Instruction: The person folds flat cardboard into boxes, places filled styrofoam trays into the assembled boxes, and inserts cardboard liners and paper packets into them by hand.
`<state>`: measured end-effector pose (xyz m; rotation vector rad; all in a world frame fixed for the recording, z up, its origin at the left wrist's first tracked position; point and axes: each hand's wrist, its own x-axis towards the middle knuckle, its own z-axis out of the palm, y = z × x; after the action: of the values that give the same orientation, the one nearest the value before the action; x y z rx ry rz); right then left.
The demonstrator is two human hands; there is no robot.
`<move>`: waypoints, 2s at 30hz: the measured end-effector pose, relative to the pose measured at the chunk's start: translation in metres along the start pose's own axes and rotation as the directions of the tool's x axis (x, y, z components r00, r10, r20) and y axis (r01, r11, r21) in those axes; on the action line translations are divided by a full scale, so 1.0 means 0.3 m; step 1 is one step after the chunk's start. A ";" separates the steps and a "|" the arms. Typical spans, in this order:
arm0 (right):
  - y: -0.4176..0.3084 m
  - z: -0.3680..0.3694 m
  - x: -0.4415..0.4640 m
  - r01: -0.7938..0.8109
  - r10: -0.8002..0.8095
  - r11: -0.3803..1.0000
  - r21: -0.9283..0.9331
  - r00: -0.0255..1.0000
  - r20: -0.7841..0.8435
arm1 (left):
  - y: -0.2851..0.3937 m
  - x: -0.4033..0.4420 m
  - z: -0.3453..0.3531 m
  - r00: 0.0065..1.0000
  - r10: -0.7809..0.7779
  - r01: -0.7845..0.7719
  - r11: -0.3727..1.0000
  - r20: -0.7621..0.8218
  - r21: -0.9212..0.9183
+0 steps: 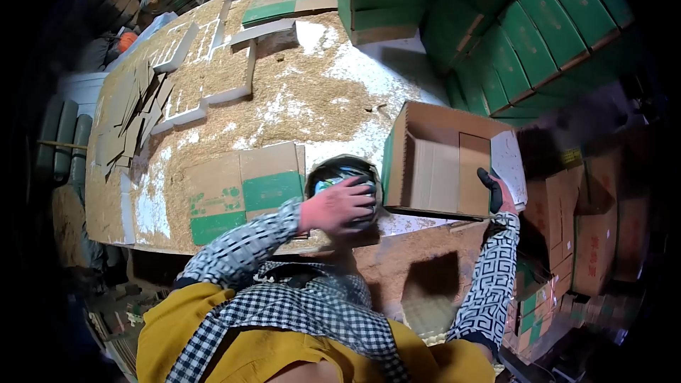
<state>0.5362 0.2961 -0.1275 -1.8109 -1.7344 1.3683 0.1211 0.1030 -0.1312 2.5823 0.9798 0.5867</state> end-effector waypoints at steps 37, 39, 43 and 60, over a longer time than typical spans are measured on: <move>-0.580 1.860 -0.353 -0.104 0.140 0.957 -0.272 0.983 0.116 | -0.312 -1.849 -0.276 -0.256 -0.923 0.868 -0.088 -0.288 -0.489; -0.612 1.815 -0.391 -0.051 0.076 0.985 -0.164 0.986 0.149 | -0.383 -1.897 -0.254 -0.261 -0.953 0.618 -0.042 -0.154 -0.785; -0.721 1.724 -0.520 0.257 -0.222 0.918 -0.301 0.964 0.146 | -0.338 -1.926 -0.251 -0.288 -0.897 0.719 0.029 -0.336 -0.695; -0.702 1.565 -0.557 0.162 -0.158 0.987 0.003 0.957 0.244 | -0.068 -1.782 -0.451 -0.208 -0.867 0.538 0.286 -0.453 -0.793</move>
<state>0.0750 0.0137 -0.1384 -1.5228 -1.9707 1.5647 -0.3191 -0.2282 -0.1629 0.6243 2.2042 1.5789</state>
